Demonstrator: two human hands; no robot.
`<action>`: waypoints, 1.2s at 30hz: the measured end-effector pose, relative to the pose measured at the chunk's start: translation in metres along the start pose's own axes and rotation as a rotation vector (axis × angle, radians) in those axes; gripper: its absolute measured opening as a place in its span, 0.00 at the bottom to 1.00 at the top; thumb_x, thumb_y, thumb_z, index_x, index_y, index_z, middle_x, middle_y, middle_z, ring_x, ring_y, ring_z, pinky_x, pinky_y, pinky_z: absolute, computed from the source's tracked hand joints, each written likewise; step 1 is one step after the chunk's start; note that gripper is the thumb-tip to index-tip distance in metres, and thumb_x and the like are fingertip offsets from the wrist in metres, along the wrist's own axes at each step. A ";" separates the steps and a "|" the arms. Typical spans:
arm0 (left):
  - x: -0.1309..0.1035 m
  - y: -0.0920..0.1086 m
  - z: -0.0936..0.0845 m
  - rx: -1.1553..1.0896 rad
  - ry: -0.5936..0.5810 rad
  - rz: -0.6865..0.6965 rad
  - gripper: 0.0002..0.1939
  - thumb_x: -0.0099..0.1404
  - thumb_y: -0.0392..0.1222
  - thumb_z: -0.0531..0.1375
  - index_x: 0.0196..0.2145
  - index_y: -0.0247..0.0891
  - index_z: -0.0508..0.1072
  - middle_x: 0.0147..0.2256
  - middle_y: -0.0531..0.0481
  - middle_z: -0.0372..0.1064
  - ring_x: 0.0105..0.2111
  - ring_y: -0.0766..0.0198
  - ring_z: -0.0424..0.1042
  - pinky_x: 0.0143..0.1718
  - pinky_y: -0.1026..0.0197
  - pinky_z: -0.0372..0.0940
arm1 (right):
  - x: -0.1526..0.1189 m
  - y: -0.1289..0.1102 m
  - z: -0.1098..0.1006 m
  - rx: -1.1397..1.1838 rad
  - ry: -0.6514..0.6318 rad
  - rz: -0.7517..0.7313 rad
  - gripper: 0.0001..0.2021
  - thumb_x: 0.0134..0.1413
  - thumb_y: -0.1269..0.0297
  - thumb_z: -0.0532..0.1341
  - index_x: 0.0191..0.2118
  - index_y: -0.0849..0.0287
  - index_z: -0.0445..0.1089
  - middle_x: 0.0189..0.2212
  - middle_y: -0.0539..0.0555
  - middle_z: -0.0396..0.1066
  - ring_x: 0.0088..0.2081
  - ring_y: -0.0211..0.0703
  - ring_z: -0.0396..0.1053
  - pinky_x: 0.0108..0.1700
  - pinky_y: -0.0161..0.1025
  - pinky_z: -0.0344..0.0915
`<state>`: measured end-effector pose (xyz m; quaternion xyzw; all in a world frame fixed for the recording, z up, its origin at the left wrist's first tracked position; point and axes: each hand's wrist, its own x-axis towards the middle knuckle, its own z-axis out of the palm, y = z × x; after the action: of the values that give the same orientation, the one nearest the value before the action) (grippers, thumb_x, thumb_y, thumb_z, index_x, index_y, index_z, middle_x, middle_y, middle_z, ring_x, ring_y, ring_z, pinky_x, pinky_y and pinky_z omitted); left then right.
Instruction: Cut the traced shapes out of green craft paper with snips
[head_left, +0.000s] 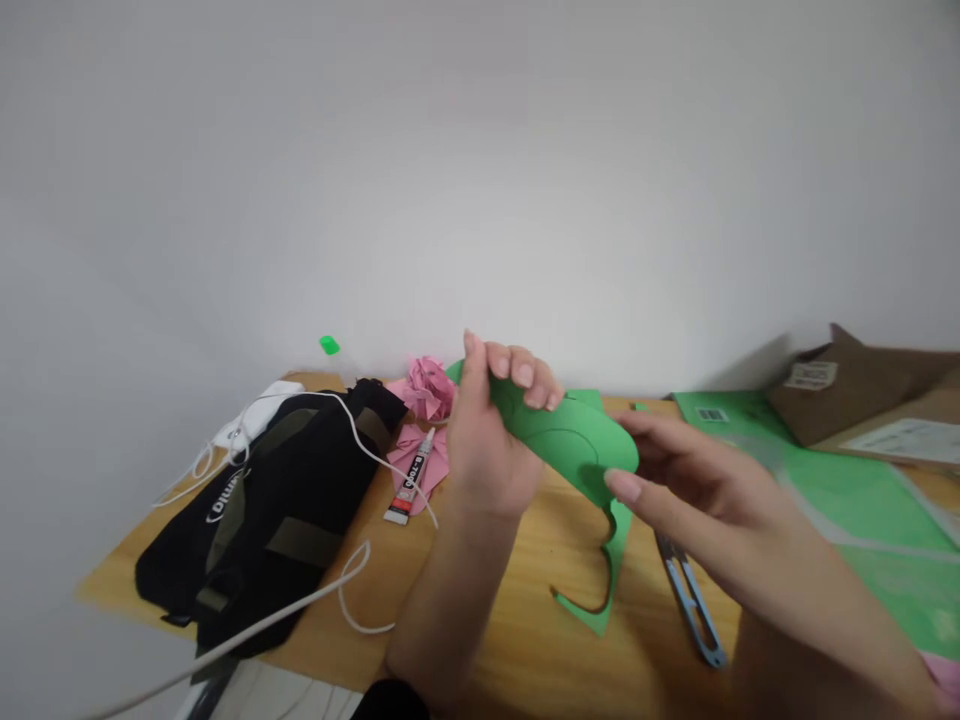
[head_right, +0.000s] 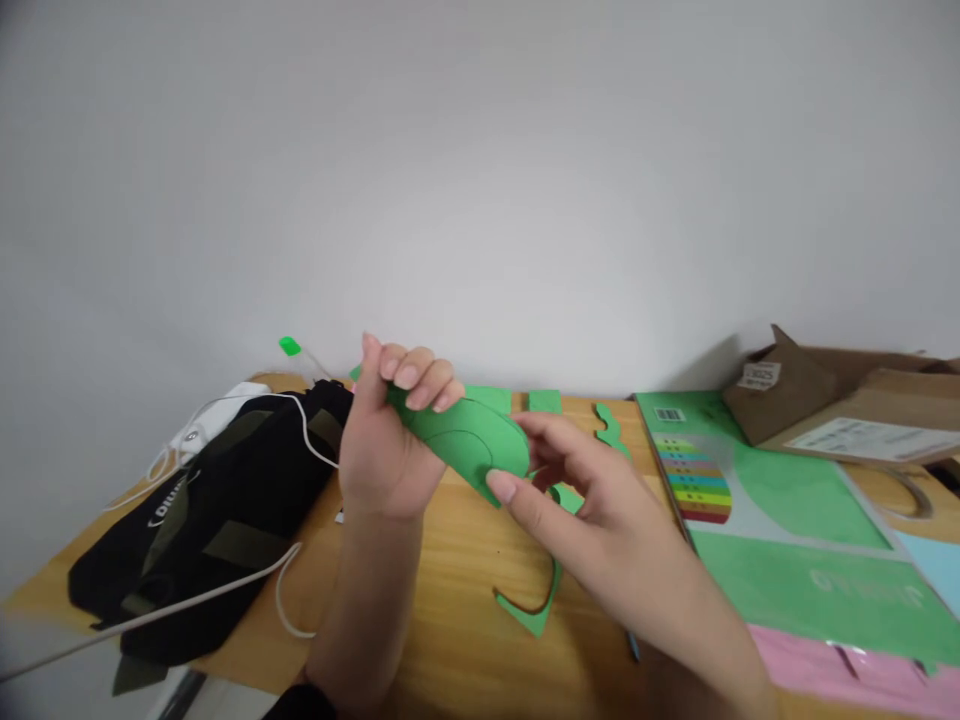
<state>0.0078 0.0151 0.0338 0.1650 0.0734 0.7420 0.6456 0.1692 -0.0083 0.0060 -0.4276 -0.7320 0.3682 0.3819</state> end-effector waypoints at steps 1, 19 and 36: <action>-0.001 0.000 0.000 0.006 -0.001 0.001 0.30 0.78 0.46 0.42 0.20 0.35 0.63 0.18 0.56 0.59 0.17 0.74 0.62 0.22 0.70 0.61 | 0.000 -0.001 0.002 0.035 -0.003 0.015 0.16 0.61 0.51 0.63 0.49 0.52 0.73 0.33 0.51 0.73 0.36 0.44 0.71 0.33 0.37 0.70; -0.006 -0.003 0.003 0.232 -0.070 0.130 0.32 0.76 0.54 0.38 0.18 0.39 0.60 0.18 0.55 0.51 0.16 0.71 0.52 0.21 0.68 0.60 | 0.007 -0.016 0.025 0.248 0.175 0.063 0.06 0.56 0.62 0.66 0.32 0.58 0.75 0.22 0.48 0.68 0.23 0.37 0.61 0.22 0.34 0.57; -0.009 -0.006 0.004 0.220 -0.050 0.162 0.29 0.75 0.52 0.47 0.18 0.38 0.60 0.17 0.56 0.52 0.16 0.73 0.54 0.20 0.69 0.59 | 0.007 -0.021 0.024 0.240 0.155 0.089 0.07 0.50 0.65 0.68 0.26 0.57 0.72 0.22 0.48 0.68 0.25 0.38 0.62 0.25 0.35 0.58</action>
<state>0.0161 0.0072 0.0347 0.2585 0.1248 0.7750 0.5630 0.1385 -0.0146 0.0150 -0.4378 -0.6315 0.4356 0.4689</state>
